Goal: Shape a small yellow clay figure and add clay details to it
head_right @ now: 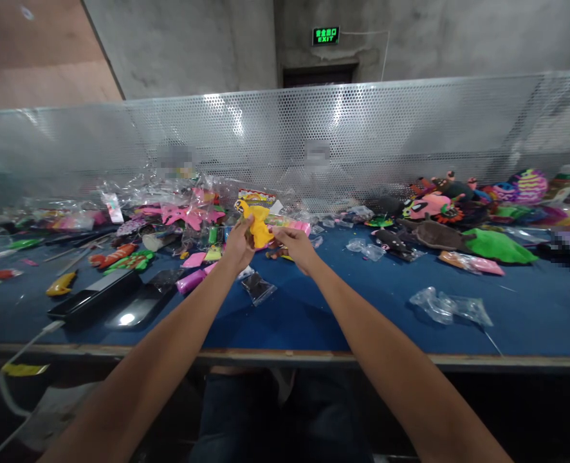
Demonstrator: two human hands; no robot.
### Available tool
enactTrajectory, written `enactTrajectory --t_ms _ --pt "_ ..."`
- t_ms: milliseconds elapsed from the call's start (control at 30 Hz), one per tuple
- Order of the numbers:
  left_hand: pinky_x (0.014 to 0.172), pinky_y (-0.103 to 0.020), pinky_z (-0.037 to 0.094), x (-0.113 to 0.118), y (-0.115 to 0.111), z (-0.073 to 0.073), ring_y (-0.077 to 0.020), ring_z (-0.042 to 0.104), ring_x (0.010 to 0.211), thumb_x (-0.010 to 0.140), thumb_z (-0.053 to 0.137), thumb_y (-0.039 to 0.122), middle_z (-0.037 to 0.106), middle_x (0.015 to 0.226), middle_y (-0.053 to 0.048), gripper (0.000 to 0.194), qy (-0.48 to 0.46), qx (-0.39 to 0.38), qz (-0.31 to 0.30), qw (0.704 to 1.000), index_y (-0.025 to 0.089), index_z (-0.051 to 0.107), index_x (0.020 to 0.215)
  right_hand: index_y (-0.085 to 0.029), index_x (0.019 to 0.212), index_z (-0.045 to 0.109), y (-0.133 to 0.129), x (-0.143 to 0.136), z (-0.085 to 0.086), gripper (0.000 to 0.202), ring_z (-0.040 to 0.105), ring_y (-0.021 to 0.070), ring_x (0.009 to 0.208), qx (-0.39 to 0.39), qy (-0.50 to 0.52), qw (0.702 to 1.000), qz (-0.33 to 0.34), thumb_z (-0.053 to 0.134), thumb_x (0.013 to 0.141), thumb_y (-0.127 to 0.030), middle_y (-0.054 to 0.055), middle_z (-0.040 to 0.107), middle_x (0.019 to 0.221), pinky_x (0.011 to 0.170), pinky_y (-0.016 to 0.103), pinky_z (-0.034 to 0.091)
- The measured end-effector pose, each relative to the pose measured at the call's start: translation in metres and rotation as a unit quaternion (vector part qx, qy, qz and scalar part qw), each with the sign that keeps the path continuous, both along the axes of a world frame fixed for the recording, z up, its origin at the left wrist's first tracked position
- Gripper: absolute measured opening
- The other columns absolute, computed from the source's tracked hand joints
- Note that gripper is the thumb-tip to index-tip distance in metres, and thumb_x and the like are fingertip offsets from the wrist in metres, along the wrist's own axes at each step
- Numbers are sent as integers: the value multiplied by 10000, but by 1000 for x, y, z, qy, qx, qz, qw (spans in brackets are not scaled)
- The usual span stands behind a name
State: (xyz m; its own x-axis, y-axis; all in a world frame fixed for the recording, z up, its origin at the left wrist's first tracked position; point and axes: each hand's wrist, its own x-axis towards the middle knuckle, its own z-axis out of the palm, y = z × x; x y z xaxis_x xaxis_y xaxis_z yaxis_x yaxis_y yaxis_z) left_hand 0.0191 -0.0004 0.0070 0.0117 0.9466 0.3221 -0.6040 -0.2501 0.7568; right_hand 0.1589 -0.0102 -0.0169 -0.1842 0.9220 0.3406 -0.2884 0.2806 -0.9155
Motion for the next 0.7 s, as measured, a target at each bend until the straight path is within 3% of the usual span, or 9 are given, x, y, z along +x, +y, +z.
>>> enactTrajectory --t_ms 167,367,567,700 --pt "683 -255 543 1 2 -3 -171 692 819 678 806 365 705 839 -11 331 32 20 -17 999 199 624 899 -164 763 688 -1 0 2 440 578 108 578 10 -30 999 -31 840 574 -532 -11 618 640 537 251 538" --pt "667 -291 546 4 0 -5 -198 690 789 639 839 404 679 797 -18 389 51 36 7 998 184 601 854 -173 883 700 2 -2 1 533 599 138 599 53 -67 993 -81 844 521 -535 -11 629 668 468 249 527" --pt "646 -279 531 4 0 -6 -192 682 783 650 824 412 679 831 -22 417 81 31 -1 996 182 612 925 -167 753 711 1 1 1 400 548 109 476 143 -140 965 -167 698 712 -565 2 631 616 459 250 506" --pt "700 -287 543 4 3 -7 -201 685 850 648 821 424 684 855 -31 427 72 43 6 996 182 601 922 -173 781 724 0 1 2 421 559 120 486 148 -154 961 -174 662 737 -587 2 624 619 463 265 520"
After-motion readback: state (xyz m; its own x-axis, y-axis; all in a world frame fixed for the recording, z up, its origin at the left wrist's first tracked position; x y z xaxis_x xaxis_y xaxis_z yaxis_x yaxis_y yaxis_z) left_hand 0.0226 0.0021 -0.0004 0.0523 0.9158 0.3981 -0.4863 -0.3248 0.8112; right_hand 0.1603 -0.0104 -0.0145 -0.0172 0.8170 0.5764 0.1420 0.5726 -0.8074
